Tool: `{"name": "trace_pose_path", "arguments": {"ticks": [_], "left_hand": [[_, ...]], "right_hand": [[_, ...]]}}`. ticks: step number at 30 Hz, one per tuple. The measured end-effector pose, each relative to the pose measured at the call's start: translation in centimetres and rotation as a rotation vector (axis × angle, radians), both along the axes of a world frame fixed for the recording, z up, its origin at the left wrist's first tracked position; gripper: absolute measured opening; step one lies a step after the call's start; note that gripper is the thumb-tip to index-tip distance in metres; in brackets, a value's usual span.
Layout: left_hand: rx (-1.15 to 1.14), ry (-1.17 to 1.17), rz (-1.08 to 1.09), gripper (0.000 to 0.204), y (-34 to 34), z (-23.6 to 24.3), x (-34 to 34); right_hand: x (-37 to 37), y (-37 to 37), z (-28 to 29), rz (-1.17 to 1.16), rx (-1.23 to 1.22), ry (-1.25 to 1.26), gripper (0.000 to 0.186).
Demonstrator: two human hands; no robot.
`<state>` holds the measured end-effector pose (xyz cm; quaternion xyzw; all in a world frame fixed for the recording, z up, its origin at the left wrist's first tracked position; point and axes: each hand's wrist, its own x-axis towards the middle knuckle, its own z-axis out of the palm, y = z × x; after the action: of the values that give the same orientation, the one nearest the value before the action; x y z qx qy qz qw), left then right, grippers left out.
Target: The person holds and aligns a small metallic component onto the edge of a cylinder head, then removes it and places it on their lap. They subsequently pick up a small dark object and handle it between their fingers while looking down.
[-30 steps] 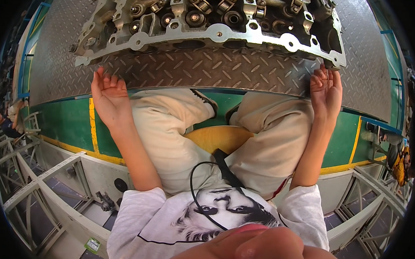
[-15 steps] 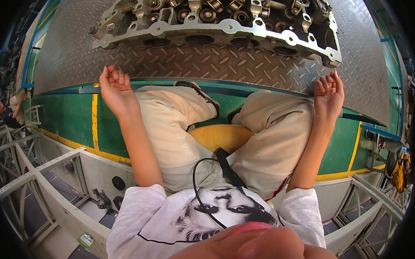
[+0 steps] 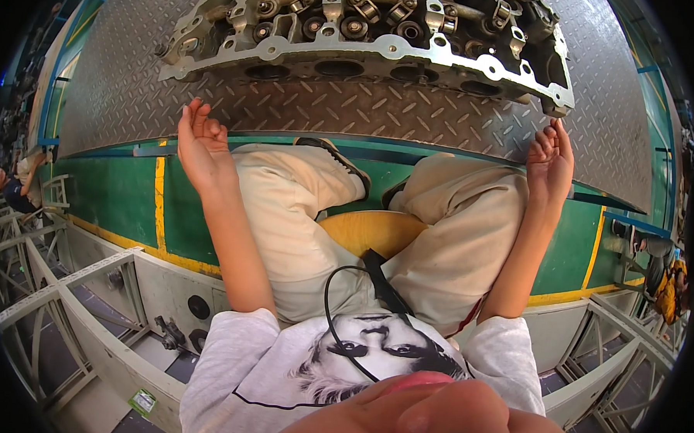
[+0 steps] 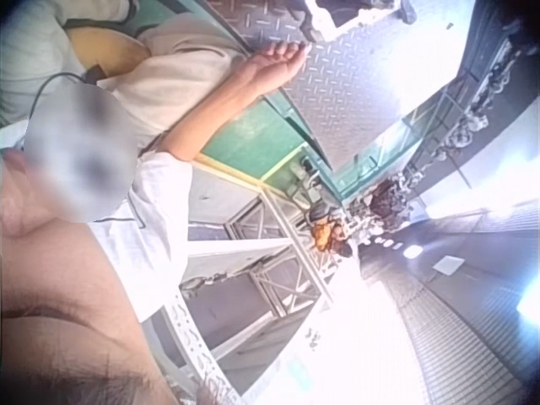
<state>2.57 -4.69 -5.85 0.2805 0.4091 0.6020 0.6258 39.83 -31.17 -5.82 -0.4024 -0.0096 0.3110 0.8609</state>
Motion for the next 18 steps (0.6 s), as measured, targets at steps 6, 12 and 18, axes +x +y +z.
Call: {"name": "trace_pose_path", "arguments": {"ticks": [6,12,18], "left_hand": [[0.001,-0.111,0.001,0.017,0.4,-0.5,-0.6],[0.023,-0.05,0.018,0.017,-0.6,0.4,0.5],[0.056,0.098,0.025,0.02,-0.9,1.2,1.2]], "right_hand": [[0.1,0.1,-0.2,0.173,0.344,0.194,0.012],[1.1,-0.8,-0.8,0.225,0.402,0.27,0.015],[0.1,0.3,-0.3,0.208,0.37,0.299,0.014]]}}
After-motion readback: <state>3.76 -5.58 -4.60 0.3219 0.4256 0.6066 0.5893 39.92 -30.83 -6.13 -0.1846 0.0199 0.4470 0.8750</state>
